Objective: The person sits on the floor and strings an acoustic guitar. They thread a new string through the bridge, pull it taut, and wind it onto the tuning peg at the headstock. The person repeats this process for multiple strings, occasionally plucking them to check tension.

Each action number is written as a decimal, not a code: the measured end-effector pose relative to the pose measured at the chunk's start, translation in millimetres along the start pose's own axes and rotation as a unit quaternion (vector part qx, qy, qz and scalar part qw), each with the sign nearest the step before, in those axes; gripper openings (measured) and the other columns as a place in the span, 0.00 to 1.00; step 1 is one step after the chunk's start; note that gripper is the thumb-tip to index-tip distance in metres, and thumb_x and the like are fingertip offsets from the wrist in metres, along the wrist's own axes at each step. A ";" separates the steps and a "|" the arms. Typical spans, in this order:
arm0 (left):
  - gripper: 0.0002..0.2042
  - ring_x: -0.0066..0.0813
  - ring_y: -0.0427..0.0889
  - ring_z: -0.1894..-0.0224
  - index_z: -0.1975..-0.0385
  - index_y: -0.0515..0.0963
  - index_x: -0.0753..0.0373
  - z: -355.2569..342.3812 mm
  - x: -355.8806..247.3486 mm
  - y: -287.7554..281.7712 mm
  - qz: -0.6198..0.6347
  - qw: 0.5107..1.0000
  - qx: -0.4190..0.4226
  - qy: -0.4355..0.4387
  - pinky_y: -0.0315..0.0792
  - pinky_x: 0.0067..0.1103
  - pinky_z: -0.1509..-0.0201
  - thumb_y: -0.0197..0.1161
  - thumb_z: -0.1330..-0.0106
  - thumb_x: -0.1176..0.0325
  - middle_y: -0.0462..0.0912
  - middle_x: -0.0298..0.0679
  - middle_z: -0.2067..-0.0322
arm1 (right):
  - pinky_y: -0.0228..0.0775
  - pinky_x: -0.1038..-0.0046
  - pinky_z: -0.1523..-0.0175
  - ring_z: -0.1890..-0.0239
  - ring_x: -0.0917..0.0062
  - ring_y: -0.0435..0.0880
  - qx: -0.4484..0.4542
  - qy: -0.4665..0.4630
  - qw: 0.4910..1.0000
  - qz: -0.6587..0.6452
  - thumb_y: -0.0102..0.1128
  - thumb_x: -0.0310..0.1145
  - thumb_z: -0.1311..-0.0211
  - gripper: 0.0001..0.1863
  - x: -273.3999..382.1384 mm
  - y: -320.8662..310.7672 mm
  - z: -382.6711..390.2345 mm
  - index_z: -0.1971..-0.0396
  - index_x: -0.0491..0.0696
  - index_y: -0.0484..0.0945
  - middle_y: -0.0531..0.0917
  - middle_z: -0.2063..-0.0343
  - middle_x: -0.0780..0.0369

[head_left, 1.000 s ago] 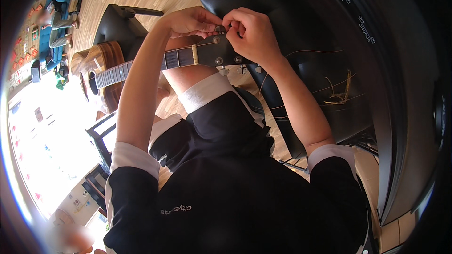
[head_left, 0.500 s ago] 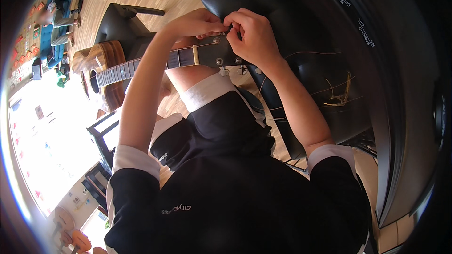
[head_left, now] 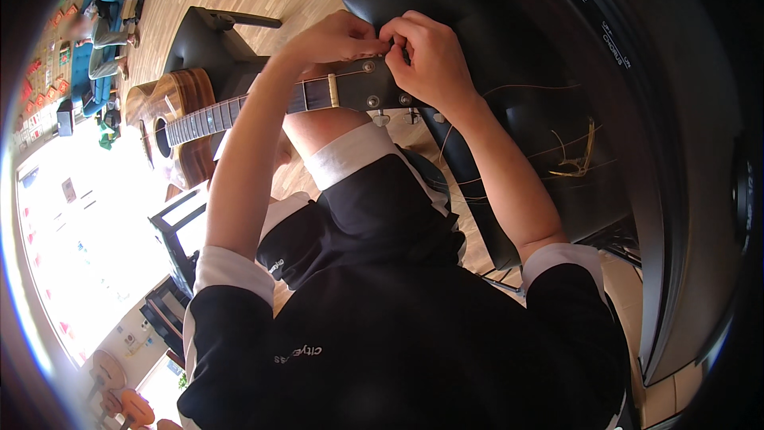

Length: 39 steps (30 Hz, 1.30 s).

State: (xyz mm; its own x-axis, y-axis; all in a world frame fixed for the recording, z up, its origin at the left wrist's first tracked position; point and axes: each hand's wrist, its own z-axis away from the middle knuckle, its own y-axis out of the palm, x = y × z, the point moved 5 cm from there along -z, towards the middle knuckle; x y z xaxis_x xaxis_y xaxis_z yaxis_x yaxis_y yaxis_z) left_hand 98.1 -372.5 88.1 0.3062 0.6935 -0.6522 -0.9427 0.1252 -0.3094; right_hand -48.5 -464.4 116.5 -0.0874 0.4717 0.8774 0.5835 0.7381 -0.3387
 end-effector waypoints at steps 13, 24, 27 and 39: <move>0.09 0.16 0.69 0.78 0.74 0.81 0.67 -2.1 9.4 -0.5 0.010 0.998 -0.062 -0.015 0.63 0.19 0.75 0.67 0.39 0.67 0.78 0.29 0.79 | 0.74 0.64 0.68 0.75 0.61 0.81 0.003 0.001 1.000 0.008 0.58 0.20 0.51 0.04 0.1 1.3 0.5 0.74 0.44 0.79 0.79 0.75 0.56; 0.12 0.20 0.80 0.59 0.56 0.83 0.66 8.1 -3.4 -10.4 0.059 0.994 0.050 0.077 0.75 0.19 0.55 0.67 0.34 0.67 0.85 0.35 0.63 | 0.69 0.72 0.72 0.80 0.72 0.75 -0.013 -0.024 0.999 -0.019 0.60 0.19 0.51 0.07 1.4 1.2 -0.1 0.70 0.44 0.80 0.77 0.77 0.61; 0.12 0.19 0.80 0.58 0.54 0.83 0.66 5.4 8.9 -5.2 0.125 0.988 0.036 0.087 0.75 0.20 0.53 0.66 0.34 0.68 0.85 0.36 0.62 | 0.72 0.69 0.70 0.77 0.68 0.78 -0.003 -0.010 1.000 -0.011 0.61 0.20 0.52 0.06 2.3 1.2 -0.6 0.72 0.44 0.80 0.78 0.76 0.59; 0.09 0.14 0.72 0.69 0.62 0.84 0.66 8.2 0.6 -3.0 0.110 0.993 0.050 0.017 0.68 0.14 0.60 0.66 0.34 0.68 0.78 0.27 0.74 | 0.74 0.66 0.68 0.75 0.63 0.81 -0.002 0.000 1.000 -0.011 0.60 0.21 0.53 0.05 0.4 -0.2 -0.4 0.73 0.44 0.79 0.79 0.76 0.58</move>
State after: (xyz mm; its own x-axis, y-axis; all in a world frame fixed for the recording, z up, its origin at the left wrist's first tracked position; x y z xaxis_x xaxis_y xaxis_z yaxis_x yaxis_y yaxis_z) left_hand 100.1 -366.7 94.2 0.0939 0.6871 -0.7205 -0.9952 0.0436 -0.0881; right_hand -48.3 -464.5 117.0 -0.0997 0.4557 0.8845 0.5849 0.7460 -0.3184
